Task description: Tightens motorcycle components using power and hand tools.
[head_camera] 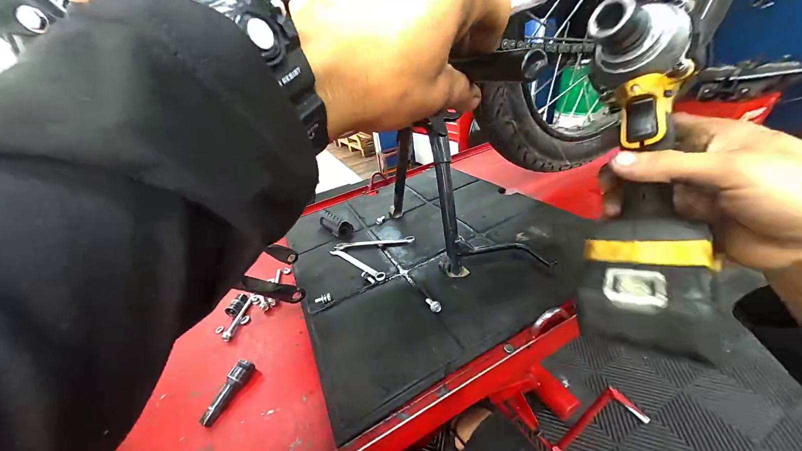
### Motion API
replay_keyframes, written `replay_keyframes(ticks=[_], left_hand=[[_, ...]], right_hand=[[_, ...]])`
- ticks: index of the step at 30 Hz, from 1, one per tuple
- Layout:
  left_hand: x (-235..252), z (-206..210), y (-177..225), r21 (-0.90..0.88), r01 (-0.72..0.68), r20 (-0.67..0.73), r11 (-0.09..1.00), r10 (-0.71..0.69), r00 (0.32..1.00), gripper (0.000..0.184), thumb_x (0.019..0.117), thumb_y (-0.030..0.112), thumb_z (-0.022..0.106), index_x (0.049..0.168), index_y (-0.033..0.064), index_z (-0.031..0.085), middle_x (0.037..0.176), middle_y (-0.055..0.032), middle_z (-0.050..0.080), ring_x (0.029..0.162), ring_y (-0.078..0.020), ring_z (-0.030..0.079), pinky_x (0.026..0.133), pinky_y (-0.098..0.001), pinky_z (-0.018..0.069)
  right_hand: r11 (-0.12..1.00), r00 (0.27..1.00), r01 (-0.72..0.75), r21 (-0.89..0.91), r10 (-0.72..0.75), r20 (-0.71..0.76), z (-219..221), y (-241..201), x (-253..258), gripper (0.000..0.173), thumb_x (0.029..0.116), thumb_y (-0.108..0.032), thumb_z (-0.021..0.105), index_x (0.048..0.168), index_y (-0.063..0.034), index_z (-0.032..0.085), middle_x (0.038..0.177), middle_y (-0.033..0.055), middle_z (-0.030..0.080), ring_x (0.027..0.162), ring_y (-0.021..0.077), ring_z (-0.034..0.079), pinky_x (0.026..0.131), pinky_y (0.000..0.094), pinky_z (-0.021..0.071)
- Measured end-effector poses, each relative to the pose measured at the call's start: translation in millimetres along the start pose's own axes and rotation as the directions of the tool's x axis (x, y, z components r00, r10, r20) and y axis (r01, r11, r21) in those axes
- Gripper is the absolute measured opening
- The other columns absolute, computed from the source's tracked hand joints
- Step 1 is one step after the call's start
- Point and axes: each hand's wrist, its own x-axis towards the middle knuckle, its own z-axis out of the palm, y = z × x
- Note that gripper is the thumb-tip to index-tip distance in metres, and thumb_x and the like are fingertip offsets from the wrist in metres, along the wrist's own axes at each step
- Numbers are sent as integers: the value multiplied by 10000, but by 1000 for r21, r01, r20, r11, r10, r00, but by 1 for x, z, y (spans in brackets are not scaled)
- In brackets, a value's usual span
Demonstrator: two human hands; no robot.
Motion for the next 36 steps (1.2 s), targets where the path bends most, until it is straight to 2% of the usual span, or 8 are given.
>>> replay_keyframes(ticks=[2, 4, 8, 13, 17, 22, 31, 36], left_hand=[[0, 0, 1, 1, 2, -3, 1000, -2, 1000, 236, 939, 465, 653, 1050, 264, 710, 987, 18, 639, 852, -175, 621, 715, -487, 493], [-1, 0, 0, 23, -11, -16, 1000, 12, 1000, 247, 938, 476, 655, 1039, 259, 717, 973, 14, 638, 847, -176, 619, 717, -484, 486], [-2, 1, -2, 50, -12, -35, 999, 14, 999, 277, 930, 490, 658, 1046, 250, 731, 999, 0, 654, 884, -200, 631, 762, -506, 491], [-5, 0, -1, 32, 9, -41, 999, -8, 999, 271, 931, 478, 677, 1077, 263, 750, 1008, -4, 677, 928, -213, 655, 770, -511, 510], [-5, 1, 0, 19, -4, -52, 1000, 5, 999, 242, 927, 443, 677, 1087, 281, 760, 1023, 21, 691, 910, -187, 667, 760, -495, 521], [-5, 1, -1, -1, -8, -55, 1000, 7, 998, 223, 925, 436, 696, 1070, 280, 762, 998, 32, 678, 824, -155, 649, 709, -465, 522], [-4, 2, -4, -2, -24, -63, 1000, 24, 998, 233, 925, 468, 666, 1059, 295, 747, 1000, 52, 679, 836, -129, 631, 715, -453, 497], [-5, 1, -2, 1, -1, -51, 1000, 1, 999, 251, 926, 481, 658, 1059, 286, 741, 990, 41, 658, 814, -133, 608, 712, -458, 478]], right_hand=[[974, 966, -172, 147, 138, 217, 12, -9, -24, 218, 991, -215, 579, 1161, -97, 648, 924, 137, 694, 701, 197, 688, 575, 340, 601], [898, 867, -390, 202, 285, 409, 31, -3, -42, 306, 936, -300, 650, 1147, -79, 654, 947, 149, 683, 746, 220, 696, 641, 380, 621], [624, 670, -704, 338, 427, 607, 87, 31, -56, 426, 929, -384, 702, 1191, -52, 647, 965, 143, 673, 789, 217, 698, 702, 372, 626], [665, 757, -644, 379, 483, 441, 166, 43, -22, 490, 898, -592, 673, 1112, -152, 652, 848, 50, 641, 686, 159, 630, 568, 327, 541], [614, 750, -661, 432, 564, 346, 206, 57, 31, 420, 928, -502, 621, 1134, -136, 615, 909, 80, 631, 792, 200, 627, 645, 409, 530], [649, 786, -617, 446, 540, 301, 211, 68, 51, 525, 894, -567, 643, 1207, -146, 617, 1002, 99, 656, 883, 232, 647, 711, 461, 544], [642, 805, -593, 486, 496, 327, 206, 65, 58, 455, 902, -537, 671, 1131, -148, 616, 852, 70, 618, 714, 187, 619, 609, 389, 534], [617, 798, -603, 505, 469, 380, 205, 63, 64, 453, 941, -555, 610, 1134, -146, 614, 887, 75, 638, 779, 197, 646, 645, 403, 550]])
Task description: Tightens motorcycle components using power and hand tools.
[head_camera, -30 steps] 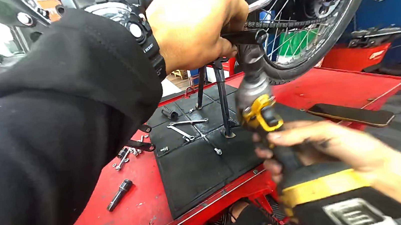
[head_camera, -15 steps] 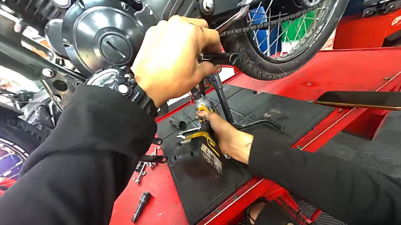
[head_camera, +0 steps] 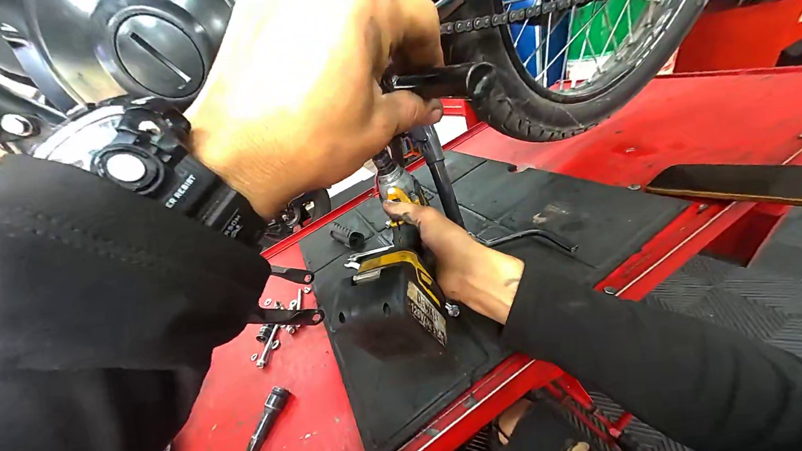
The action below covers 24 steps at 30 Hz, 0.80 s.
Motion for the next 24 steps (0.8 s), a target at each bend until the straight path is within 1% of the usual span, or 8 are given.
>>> replay_keyframes(ticks=[5, 8, 10, 12, 15, 18, 22, 24], left_hand=[[0, 0, 0, 15, -15, -14, 1000, 15, 1000, 254, 928, 485, 646, 1056, 289, 746, 972, 43, 657, 814, -133, 602, 715, -455, 471], [0, 1, -1, 30, -21, -9, 999, 21, 1000, 276, 935, 509, 638, 1068, 288, 737, 998, 43, 668, 864, -139, 623, 738, -462, 477], [0, 1, -1, 26, -16, 1, 1000, 16, 1000, 289, 937, 516, 634, 1078, 286, 736, 1016, 41, 666, 907, -147, 630, 765, -471, 480], [0, 2, -1, 26, -19, -10, 999, 19, 1000, 280, 934, 509, 637, 1073, 288, 739, 1009, 47, 670, 876, -141, 624, 741, -464, 475], [0, 1, -1, 30, -17, -13, 999, 17, 1000, 260, 932, 509, 645, 1057, 300, 736, 986, 64, 661, 831, -118, 610, 709, -437, 470], [0, 1, -2, 24, -25, -11, 999, 26, 1000, 249, 936, 493, 649, 1055, 291, 735, 982, 60, 661, 817, -117, 604, 706, -434, 469], [1, 2, -2, 18, -34, -25, 999, 34, 999, 230, 938, 477, 650, 1040, 292, 740, 1001, 60, 676, 864, -125, 635, 727, -443, 495], [0, 3, -2, 7, -40, -27, 999, 40, 999, 234, 941, 478, 652, 1046, 291, 745, 1004, 59, 676, 863, -124, 634, 731, -443, 496]], right_hand=[[1000, 1000, 12, -7, -12, -28, 3, -2, 0, 567, 901, -613, 650, 1233, -155, 607, 989, 95, 657, 874, 224, 660, 710, 444, 563], [997, 997, 55, 63, -51, -50, 3, 5, -2, 576, 917, -655, 604, 1207, -158, 606, 906, 81, 642, 769, 204, 642, 652, 414, 554], [977, 994, 104, 183, -96, -52, 1, 9, -1, 490, 985, -610, 499, 1145, -159, 604, 831, 69, 625, 680, 182, 623, 593, 376, 545], [955, 990, 133, 265, -117, -77, 0, 11, 2, 451, 1023, -551, 442, 1137, -144, 599, 812, 80, 628, 654, 187, 625, 574, 366, 543], [935, 989, 147, 322, -133, -66, -3, 13, 6, 433, 1024, -514, 448, 1168, -133, 594, 860, 103, 648, 692, 209, 648, 599, 379, 560], [890, 988, 134, 436, -152, 7, -10, 14, 7, 445, 1031, -497, 478, 1211, -101, 571, 904, 138, 665, 752, 252, 685, 682, 412, 601], [909, 990, 141, 392, -135, -43, -4, 13, 8, 414, 1025, -484, 453, 1149, -105, 564, 838, 122, 646, 683, 235, 667, 618, 387, 583], [913, 988, 150, 380, -149, -33, -5, 14, 8, 401, 1035, -468, 451, 1156, -103, 564, 846, 123, 647, 690, 231, 667, 622, 376, 582]])
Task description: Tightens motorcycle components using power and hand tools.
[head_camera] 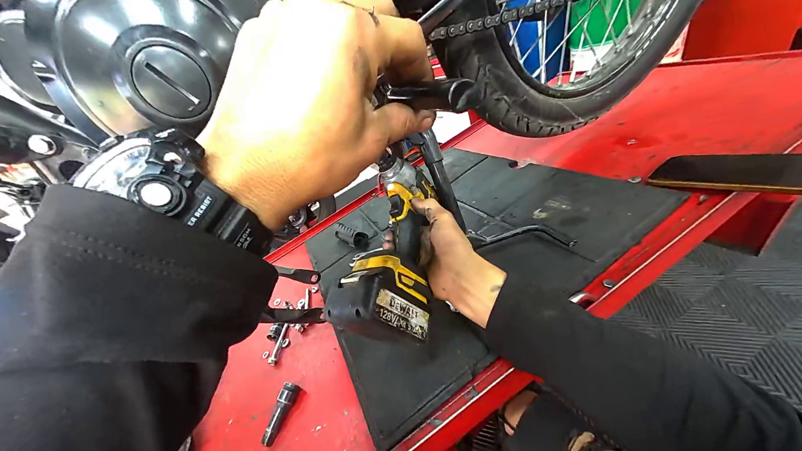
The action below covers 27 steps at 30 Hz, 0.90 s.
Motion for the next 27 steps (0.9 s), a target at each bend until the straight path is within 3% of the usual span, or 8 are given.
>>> replay_keyframes(ticks=[4, 6, 10, 13, 16, 23, 27], left_hand=[[0, -3, 1, 6, 8, 13, 1000, -8, 1000, 251, 946, 483, 633, 1061, 286, 739, 1018, 45, 675, 822, -138, 612, 699, -455, 470], [-1, -3, 4, -4, 36, 32, 999, -36, 999, 291, 948, 496, 621, 1097, 273, 733, 1062, 16, 678, 879, -178, 630, 744, -501, 472], [-1, -3, 6, -7, 42, 16, 999, -42, 999, 286, 955, 463, 619, 1105, 248, 733, 1065, -21, 681, 900, -217, 637, 766, -525, 470], [-1, -4, 7, -15, 42, 30, 999, -42, 999, 285, 962, 447, 612, 1113, 240, 736, 1083, -33, 684, 929, -234, 646, 789, -534, 479], [-2, -4, 7, -12, 60, 41, 998, -60, 997, 294, 962, 463, 612, 1114, 244, 738, 1075, -27, 673, 912, -222, 641, 796, -525, 489], [-2, -3, 7, 14, 72, 45, 997, -72, 996, 299, 969, 479, 586, 1106, 258, 733, 1047, -11, 669, 846, -211, 641, 718, -507, 491], [-2, -3, 7, 16, 57, 40, 998, -57, 998, 269, 979, 454, 576, 1092, 263, 728, 1017, -8, 661, 786, -198, 619, 683, -494, 476]], right_hand=[[984, 978, -44, 175, 7, 207, -13, 4, 4, 328, 1034, -371, 528, 1162, -76, 593, 932, 130, 668, 782, 224, 689, 705, 364, 605], [962, 953, -102, 255, 21, 301, -19, 7, 7, 300, 1030, -353, 529, 1131, -80, 598, 951, 123, 668, 808, 216, 686, 727, 359, 601], [917, 908, -181, 355, 17, 418, -18, 15, 16, 275, 1025, -358, 524, 1060, -96, 604, 902, 89, 655, 757, 188, 671, 672, 328, 591], [903, 904, -198, 382, 17, 428, -19, 18, 20, 257, 1031, -336, 535, 1073, -95, 614, 921, 82, 655, 769, 179, 673, 669, 314, 595], [907, 915, -163, 388, -7, 403, -20, 20, 22, 259, 1044, -312, 526, 1169, -102, 610, 1013, 94, 668, 821, 191, 686, 697, 320, 605], [910, 913, -145, 389, -29, 407, -24, 23, 24, 274, 1045, -285, 516, 1214, -88, 605, 1093, 127, 671, 843, 217, 692, 710, 351, 608], [946, 935, -84, 313, -34, 354, -22, 16, 23, 214, 1017, -202, 561, 1156, -46, 608, 971, 134, 666, 729, 215, 675, 637, 347, 606]])
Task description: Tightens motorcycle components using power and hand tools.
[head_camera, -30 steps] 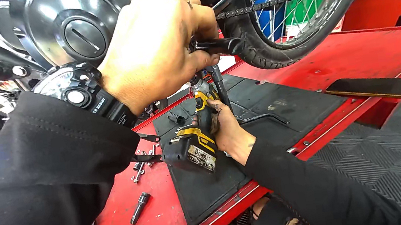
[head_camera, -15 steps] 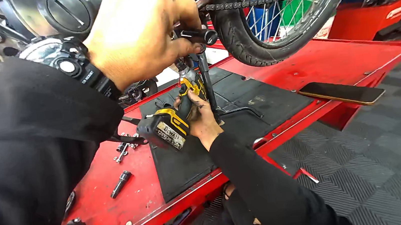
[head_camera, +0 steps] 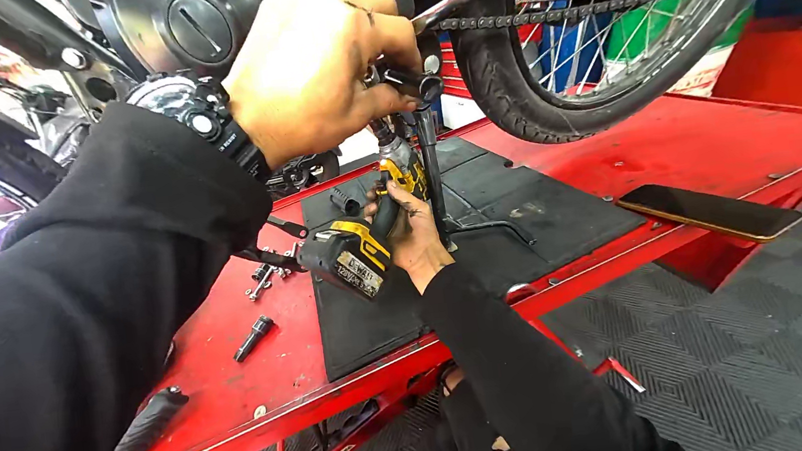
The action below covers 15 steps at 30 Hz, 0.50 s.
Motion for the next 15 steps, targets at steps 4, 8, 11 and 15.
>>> replay_keyframes(ticks=[4, 8, 11, 15], left_hand=[[-1, 0, 0, -18, -4, 11, 1000, 4, 1000, 253, 984, 446, 594, 1086, 257, 728, 1027, -8, 664, 768, -188, 607, 679, -476, 476], [1, 0, -1, -17, -11, 9, 1000, 12, 1000, 241, 978, 437, 606, 1079, 256, 730, 1041, -6, 670, 771, -179, 618, 673, -465, 488], [0, 1, -2, -29, -3, 3, 1000, 3, 1000, 233, 980, 441, 613, 1073, 264, 732, 1042, 11, 670, 773, -157, 618, 672, -436, 498], [0, 1, -3, -56, -7, -3, 998, 7, 1000, 255, 982, 443, 617, 1111, 256, 733, 1091, 8, 693, 811, -145, 640, 703, -425, 520]], right_hand=[[990, 997, -38, -133, 28, -74, 4, -3, 4, 248, 991, -285, 649, 1095, -64, 609, 832, 66, 617, 639, 159, 631, 588, 301, 589], [977, 982, -39, -211, -2, -188, 18, -5, 7, 254, 956, -328, 702, 1017, -97, 618, 779, 39, 598, 613, 146, 612, 575, 294, 579], [961, 967, -74, -265, 4, -256, 25, -4, 5, 285, 913, -335, 750, 1057, -120, 632, 759, 24, 585, 600, 140, 602, 571, 295, 570], [961, 964, -73, -267, 0, -266, 29, 0, 5, 208, 915, -255, 717, 1037, -126, 610, 743, 18, 564, 569, 133, 580, 537, 294, 556]])
